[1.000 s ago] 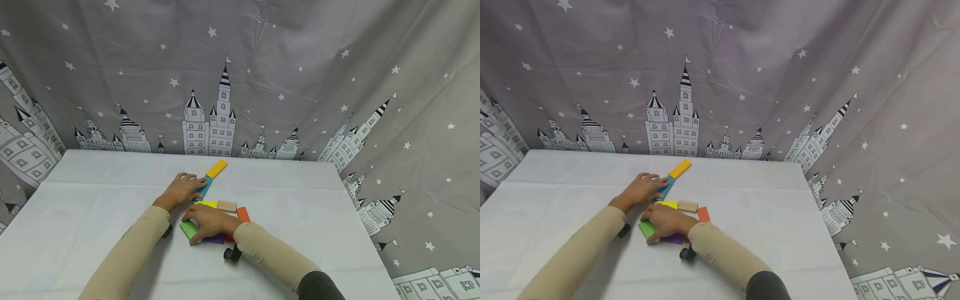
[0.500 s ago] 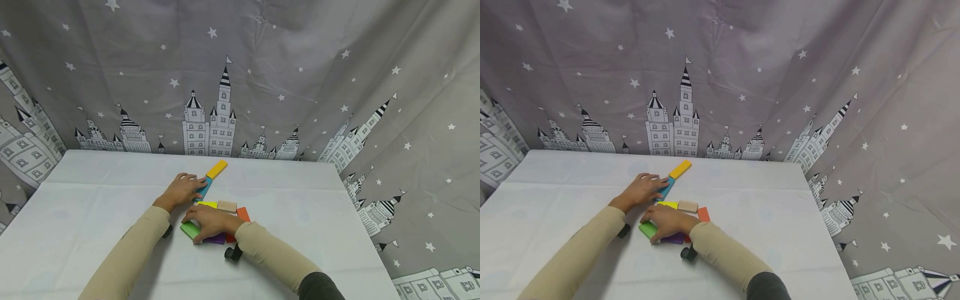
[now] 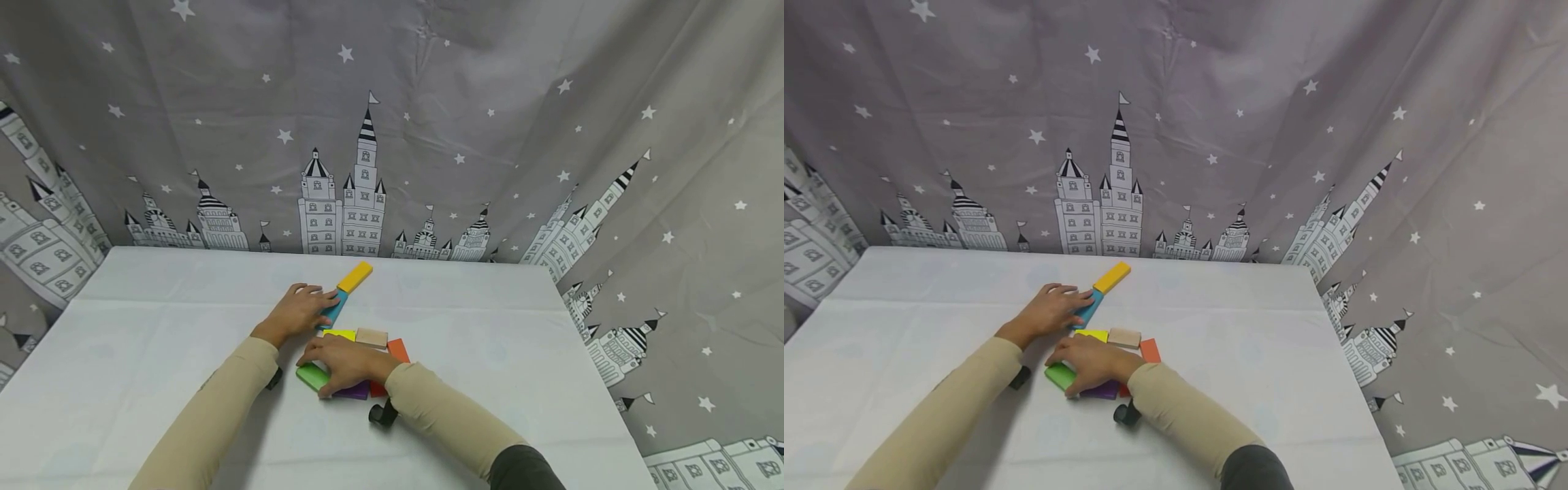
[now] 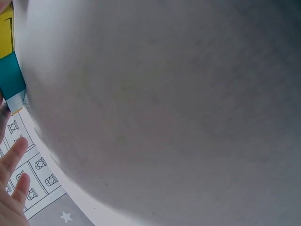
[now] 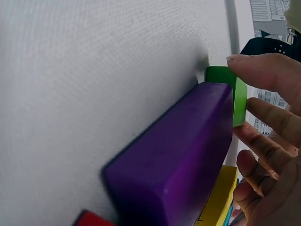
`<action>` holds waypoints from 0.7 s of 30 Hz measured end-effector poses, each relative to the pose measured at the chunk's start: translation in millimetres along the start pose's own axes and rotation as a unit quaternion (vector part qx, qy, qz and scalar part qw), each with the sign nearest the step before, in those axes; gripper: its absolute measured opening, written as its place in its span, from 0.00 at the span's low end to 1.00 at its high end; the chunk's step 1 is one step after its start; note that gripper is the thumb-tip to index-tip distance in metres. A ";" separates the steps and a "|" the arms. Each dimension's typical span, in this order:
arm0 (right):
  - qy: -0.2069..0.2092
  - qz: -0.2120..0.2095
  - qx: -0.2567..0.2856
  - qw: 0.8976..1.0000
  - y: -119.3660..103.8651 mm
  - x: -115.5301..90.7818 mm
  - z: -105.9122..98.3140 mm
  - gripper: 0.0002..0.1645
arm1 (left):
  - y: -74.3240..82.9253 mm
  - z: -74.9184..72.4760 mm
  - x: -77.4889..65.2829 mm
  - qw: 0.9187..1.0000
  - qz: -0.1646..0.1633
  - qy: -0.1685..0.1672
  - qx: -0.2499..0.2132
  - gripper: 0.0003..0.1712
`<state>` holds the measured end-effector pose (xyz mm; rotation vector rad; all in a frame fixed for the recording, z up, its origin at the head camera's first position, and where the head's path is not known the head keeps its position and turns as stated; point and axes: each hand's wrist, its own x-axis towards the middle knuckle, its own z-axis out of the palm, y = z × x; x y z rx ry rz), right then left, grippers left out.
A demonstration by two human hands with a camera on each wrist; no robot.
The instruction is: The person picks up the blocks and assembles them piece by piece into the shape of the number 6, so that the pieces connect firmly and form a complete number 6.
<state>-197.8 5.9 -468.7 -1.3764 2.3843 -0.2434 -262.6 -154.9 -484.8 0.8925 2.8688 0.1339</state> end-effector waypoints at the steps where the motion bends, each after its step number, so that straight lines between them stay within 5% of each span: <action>1: 0.000 -0.001 0.000 1.000 -0.2 -0.4 -0.3 0.34 | 0.2 -0.4 -0.1 1.000 -0.001 0.000 -0.001 0.33; 21: 0.069 0.034 0.069 0.995 13.2 -33.8 -4.8 0.33 | 2.2 -2.1 -3.1 1.000 -0.003 0.003 -0.005 0.33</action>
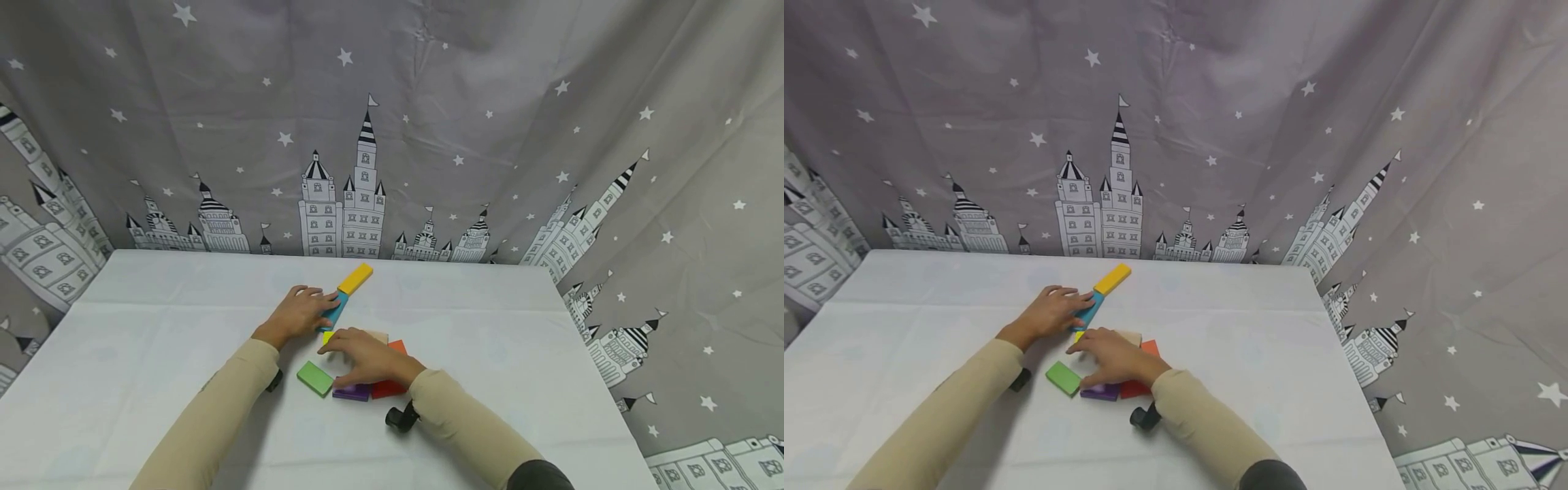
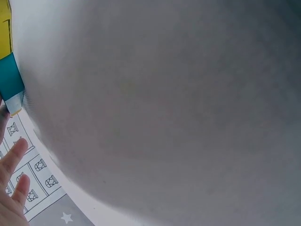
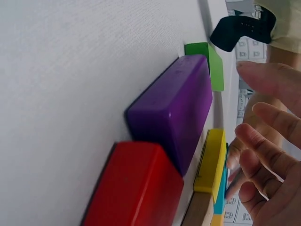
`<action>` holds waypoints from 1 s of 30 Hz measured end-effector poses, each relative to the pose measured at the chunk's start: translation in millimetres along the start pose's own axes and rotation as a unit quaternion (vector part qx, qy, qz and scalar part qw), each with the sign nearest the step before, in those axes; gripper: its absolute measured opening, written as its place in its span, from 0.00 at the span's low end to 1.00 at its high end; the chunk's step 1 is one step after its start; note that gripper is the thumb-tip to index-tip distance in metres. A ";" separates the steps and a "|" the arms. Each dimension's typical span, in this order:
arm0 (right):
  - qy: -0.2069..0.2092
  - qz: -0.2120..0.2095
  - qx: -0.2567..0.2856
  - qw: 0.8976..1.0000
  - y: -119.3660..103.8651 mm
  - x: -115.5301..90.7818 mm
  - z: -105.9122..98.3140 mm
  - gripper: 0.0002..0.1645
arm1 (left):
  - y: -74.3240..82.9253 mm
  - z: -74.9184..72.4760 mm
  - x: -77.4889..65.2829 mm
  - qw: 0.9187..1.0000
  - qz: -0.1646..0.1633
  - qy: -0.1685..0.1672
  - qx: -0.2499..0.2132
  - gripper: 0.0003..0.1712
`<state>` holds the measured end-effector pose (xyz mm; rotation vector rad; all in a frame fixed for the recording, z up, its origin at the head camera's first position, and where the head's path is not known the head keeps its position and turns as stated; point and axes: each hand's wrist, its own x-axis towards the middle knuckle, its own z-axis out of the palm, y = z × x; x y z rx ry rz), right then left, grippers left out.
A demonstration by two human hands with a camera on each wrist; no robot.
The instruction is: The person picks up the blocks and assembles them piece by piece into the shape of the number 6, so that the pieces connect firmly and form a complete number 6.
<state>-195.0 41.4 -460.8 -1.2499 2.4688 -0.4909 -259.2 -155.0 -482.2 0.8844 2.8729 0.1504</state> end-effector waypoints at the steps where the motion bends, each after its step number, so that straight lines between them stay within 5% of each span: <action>1: 0.003 0.000 0.003 1.000 1.0 -1.7 0.0 0.32 | 0.1 0.1 0.1 1.000 -0.001 -0.001 0.002 0.33; 30: 0.046 0.044 0.068 0.996 13.6 -36.8 8.5 0.31 | 1.7 0.4 2.1 1.000 -0.008 -0.006 0.009 0.33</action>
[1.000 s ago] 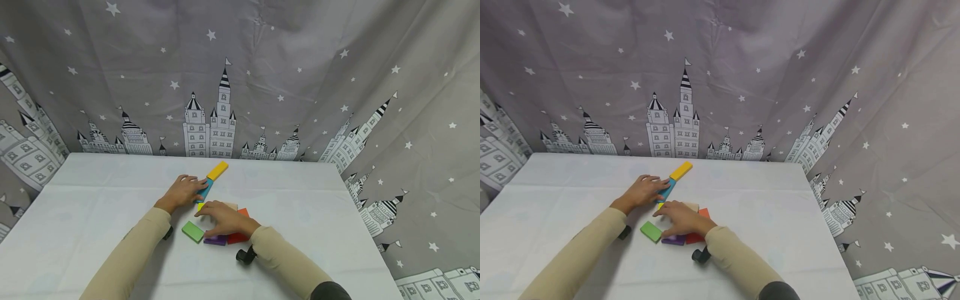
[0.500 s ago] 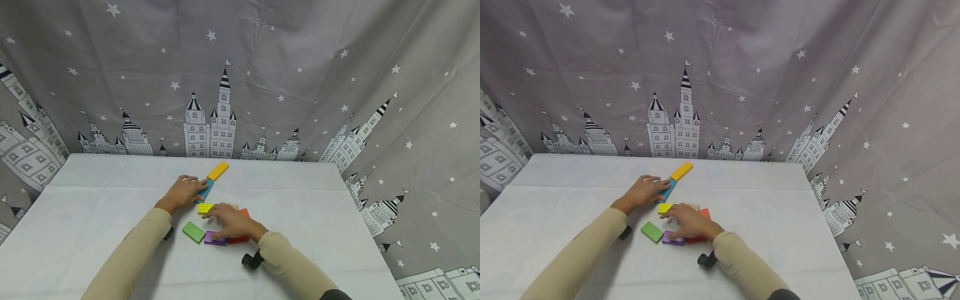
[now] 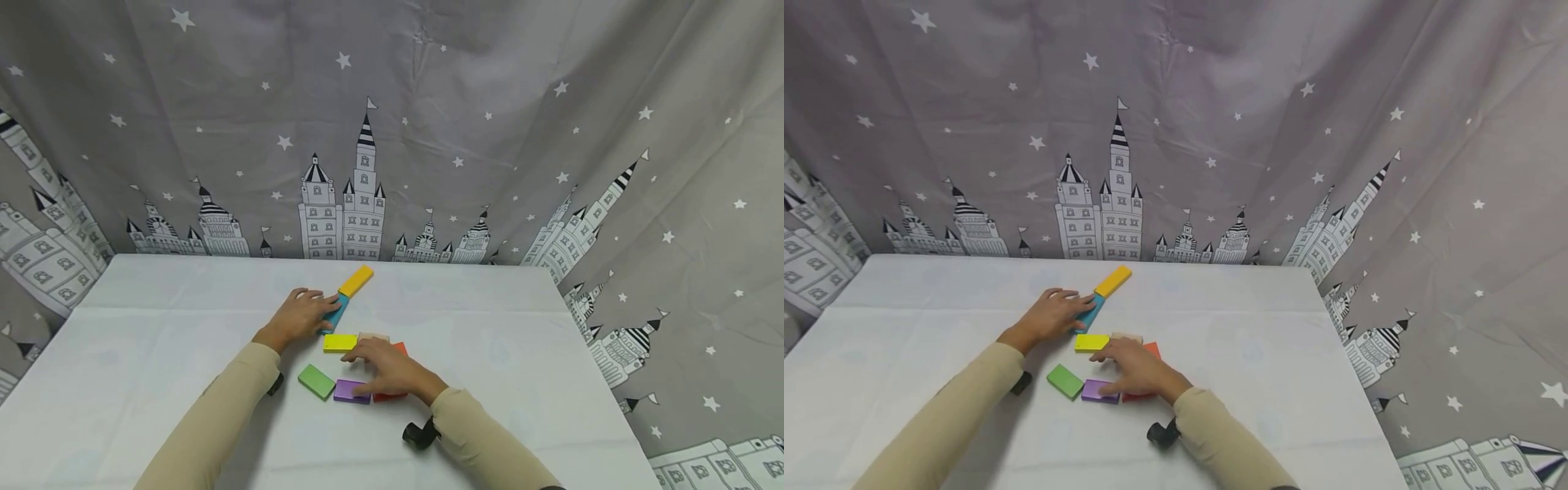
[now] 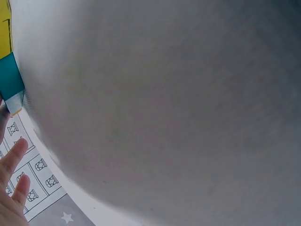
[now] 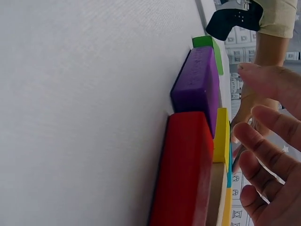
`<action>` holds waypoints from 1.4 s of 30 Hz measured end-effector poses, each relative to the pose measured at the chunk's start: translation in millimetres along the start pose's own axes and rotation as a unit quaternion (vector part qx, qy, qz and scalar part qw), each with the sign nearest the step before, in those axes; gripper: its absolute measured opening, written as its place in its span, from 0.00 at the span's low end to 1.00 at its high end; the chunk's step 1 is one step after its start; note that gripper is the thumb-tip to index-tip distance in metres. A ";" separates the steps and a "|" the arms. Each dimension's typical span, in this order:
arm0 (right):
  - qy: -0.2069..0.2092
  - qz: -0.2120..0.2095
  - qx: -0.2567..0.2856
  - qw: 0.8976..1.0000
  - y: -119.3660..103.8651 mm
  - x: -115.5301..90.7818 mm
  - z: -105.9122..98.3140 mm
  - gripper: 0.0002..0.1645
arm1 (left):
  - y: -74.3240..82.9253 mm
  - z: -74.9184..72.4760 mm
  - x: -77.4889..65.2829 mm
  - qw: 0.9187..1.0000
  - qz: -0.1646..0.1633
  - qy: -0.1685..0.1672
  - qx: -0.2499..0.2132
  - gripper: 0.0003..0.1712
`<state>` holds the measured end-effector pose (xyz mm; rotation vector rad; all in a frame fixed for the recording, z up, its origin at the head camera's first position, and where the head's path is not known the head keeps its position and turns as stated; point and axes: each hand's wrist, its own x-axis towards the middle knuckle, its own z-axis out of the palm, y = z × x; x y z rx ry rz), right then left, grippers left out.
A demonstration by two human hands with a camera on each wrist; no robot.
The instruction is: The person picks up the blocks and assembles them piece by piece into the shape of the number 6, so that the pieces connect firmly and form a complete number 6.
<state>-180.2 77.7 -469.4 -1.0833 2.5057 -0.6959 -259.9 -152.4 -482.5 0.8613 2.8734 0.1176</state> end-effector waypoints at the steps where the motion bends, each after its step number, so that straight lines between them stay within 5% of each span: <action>1: 0.001 0.003 0.006 1.000 0.6 -1.6 0.6 0.31 | 0.2 0.7 0.0 1.000 -0.001 0.001 -0.001 0.33; 25: 0.062 0.036 -0.022 0.997 -1.2 -13.6 21.7 0.23 | 1.6 -2.6 -0.6 1.000 0.009 0.008 0.005 0.33; 30: 0.074 0.017 -0.037 0.996 -0.4 -11.4 25.5 0.21 | 1.3 -2.7 -0.5 1.000 0.007 0.006 0.002 0.33; 42: 0.055 0.008 -0.051 0.997 -0.5 -7.9 26.2 0.18 | -0.9 0.7 0.0 1.000 0.000 0.004 -0.006 0.33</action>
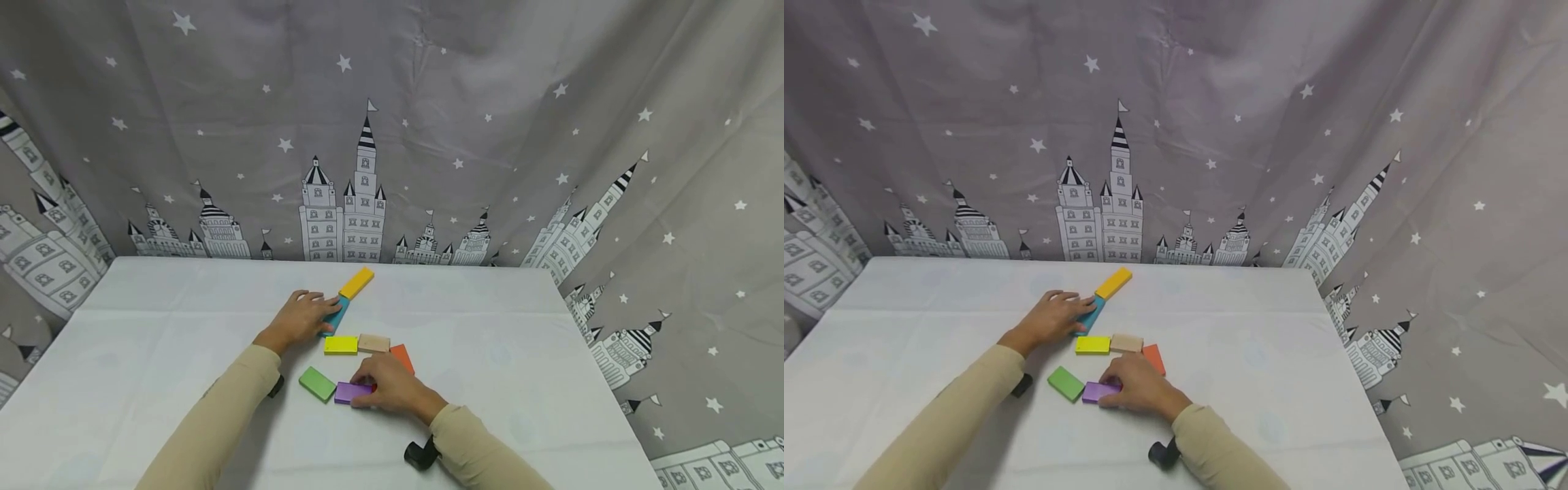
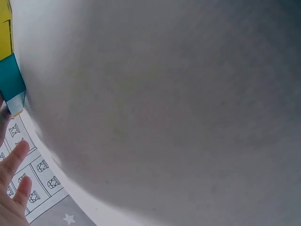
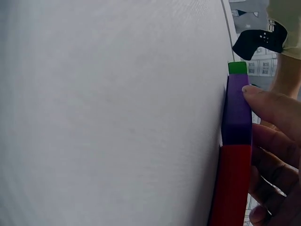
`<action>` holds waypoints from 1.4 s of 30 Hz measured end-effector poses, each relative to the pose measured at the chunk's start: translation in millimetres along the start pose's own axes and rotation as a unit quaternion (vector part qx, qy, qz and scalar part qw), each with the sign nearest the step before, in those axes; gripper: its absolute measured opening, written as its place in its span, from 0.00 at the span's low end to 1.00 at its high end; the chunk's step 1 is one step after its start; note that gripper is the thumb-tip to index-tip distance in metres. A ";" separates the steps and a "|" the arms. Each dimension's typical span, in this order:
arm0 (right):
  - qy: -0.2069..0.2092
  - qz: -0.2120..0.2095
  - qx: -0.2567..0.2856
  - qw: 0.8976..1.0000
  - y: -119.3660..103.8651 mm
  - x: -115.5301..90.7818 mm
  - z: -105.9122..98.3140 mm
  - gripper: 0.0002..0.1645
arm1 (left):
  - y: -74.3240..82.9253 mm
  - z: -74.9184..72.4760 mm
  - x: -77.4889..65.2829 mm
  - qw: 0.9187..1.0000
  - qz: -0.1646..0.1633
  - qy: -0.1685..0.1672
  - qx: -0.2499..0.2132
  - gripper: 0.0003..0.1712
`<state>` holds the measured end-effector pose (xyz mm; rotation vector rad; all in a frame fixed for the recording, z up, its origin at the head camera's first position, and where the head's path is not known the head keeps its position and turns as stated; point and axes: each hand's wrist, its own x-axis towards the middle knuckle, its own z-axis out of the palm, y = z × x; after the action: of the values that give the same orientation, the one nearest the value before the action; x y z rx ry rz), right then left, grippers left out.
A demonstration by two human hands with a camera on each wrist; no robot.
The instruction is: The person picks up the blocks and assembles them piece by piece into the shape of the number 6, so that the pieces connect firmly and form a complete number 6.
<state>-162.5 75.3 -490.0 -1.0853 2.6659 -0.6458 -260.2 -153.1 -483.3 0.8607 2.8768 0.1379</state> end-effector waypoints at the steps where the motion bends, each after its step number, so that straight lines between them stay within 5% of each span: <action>1: 0.000 0.001 0.000 1.000 -1.0 -0.1 0.5 0.18 | 0.0 0.3 -0.9 1.000 -0.001 0.000 0.001 0.33; 18: -0.014 0.048 0.004 0.999 -17.4 8.3 -0.4 0.17 | 1.2 -11.8 -9.6 1.000 0.001 0.004 0.019 0.32; 29: -0.025 0.070 0.006 0.997 -18.3 4.1 -1.2 0.18 | 6.7 -21.4 -40.3 0.996 0.002 0.030 -0.087 0.32; 42: -0.024 0.071 0.028 0.997 -16.1 4.1 -7.6 0.18 | 9.8 -16.5 -78.7 0.974 0.084 0.025 -0.208 0.30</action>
<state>-158.0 64.7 -475.9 -0.8768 2.6377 -0.6554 -192.4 -189.2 -457.7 1.0166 2.6584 0.7573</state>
